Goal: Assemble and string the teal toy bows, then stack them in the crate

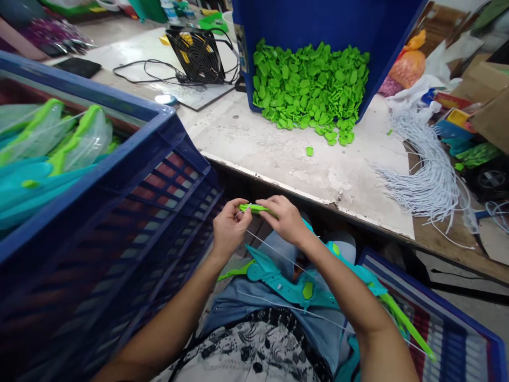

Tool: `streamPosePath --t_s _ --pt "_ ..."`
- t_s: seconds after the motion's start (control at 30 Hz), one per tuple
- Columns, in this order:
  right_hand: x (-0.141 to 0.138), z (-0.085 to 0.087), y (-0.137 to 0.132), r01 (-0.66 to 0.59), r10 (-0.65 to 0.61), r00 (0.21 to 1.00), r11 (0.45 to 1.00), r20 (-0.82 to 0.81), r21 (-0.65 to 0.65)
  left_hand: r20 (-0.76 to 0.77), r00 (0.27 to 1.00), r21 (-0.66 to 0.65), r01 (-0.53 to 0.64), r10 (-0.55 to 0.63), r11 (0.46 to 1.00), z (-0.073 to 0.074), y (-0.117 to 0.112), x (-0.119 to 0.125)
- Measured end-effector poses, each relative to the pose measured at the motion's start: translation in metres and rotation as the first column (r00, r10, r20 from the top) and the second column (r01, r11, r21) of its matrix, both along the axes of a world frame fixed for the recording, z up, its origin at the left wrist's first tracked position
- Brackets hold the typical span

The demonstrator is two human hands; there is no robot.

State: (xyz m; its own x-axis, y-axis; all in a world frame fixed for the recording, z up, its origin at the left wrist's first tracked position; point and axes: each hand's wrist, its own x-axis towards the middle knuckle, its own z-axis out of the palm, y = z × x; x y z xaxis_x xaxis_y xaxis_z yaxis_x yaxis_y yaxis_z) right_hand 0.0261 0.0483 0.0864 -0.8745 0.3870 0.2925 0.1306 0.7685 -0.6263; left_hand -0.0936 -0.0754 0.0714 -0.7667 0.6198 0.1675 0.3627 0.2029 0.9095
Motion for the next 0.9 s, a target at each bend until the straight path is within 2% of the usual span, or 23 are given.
streamPosePath --t_s 0.07,0.13,0.27,0.37,0.43,0.5,0.57,0.6,0.63,0.67,0.7,0.73,0.77,0.8,0.83,0.87,0.9 --pt "-0.027 0.007 -0.002 -0.068 0.068 0.998 0.997 0.012 -0.029 0.01 1.0 0.001 0.011 -0.011 1.0 -0.002 -0.002 -0.001" --pt "-0.04 0.011 -0.001 -0.127 0.128 0.991 0.991 0.038 -0.04 0.024 1.0 0.006 0.018 -0.018 1.0 -0.004 -0.005 -0.002" --pt "-0.044 0.012 -0.001 -0.218 0.218 0.976 0.976 0.011 -0.007 0.092 0.994 0.043 0.048 -0.052 0.998 -0.009 -0.009 -0.001" --pt "-0.047 0.004 0.0 -0.224 0.226 0.974 0.972 -0.03 0.069 0.14 0.988 0.03 0.054 -0.058 0.998 -0.016 -0.006 -0.003" --pt "-0.051 -0.002 0.007 -0.23 0.237 0.971 0.964 -0.039 0.132 0.1 0.994 0.038 0.03 -0.034 0.999 -0.022 -0.003 -0.006" --pt "-0.055 -0.002 0.027 -0.213 0.226 0.973 0.958 -0.05 0.189 0.014 1.0 0.101 0.002 -0.004 0.995 -0.028 -0.001 -0.006" --pt "-0.061 0.005 0.058 -0.076 0.096 0.993 0.969 -0.075 0.233 -0.038 0.999 0.199 -0.017 0.025 0.98 -0.034 0.0 -0.002" --pt "-0.063 0.012 0.074 0.056 -0.03 0.994 0.966 -0.107 0.253 -0.047 0.999 0.247 -0.014 0.026 0.969 -0.036 0.001 0.0" --pt "-0.066 0.019 0.089 0.221 -0.183 0.97 0.94 -0.162 0.262 -0.058 0.998 0.28 0.004 0.013 0.96 -0.037 0.002 0.002" --pt "-0.069 0.026 0.099 0.378 -0.324 0.918 0.891 -0.23 0.251 -0.075 0.997 0.293 0.033 -0.012 0.955 -0.037 0.004 0.003" --pt "-0.071 0.032 0.102 0.483 -0.417 0.861 0.849 -0.291 0.215 -0.09 0.995 0.286 0.071 -0.047 0.956 -0.036 0.006 0.004" --pt "-0.072 0.036 0.097 0.511 -0.442 0.836 0.843 -0.324 0.17 -0.089 0.993 0.265 0.101 -0.08 0.959 -0.034 0.009 0.003" --pt "-0.072 0.037 0.086 0.468 -0.406 0.85 0.875 -0.335 0.126 -0.052 0.993 0.236 0.117 -0.108 0.965 -0.031 0.012 0.001" --pt "-0.072 0.035 0.068 0.348 -0.308 0.897 0.935 -0.319 0.076 0.037 0.991 0.211 0.115 -0.125 0.971 -0.027 0.015 -0.001" --pt "-0.07 0.029 0.046 0.177 -0.156 0.944 0.983 -0.291 0.047 0.174 0.976 0.202 0.097 -0.133 0.975 -0.023 0.018 -0.004" --pt "-0.068 0.02 0.023 0.07 -0.063 0.955 0.997 -0.291 0.015 0.34 0.929 0.209 0.076 -0.145 0.975 -0.018 0.02 -0.008" --pt "-0.065 0.01 0.001 0.049 -0.054 0.954 0.998 -0.294 -0.026 0.506 0.848 0.226 0.05 -0.161 0.973 -0.015 0.02 -0.012"
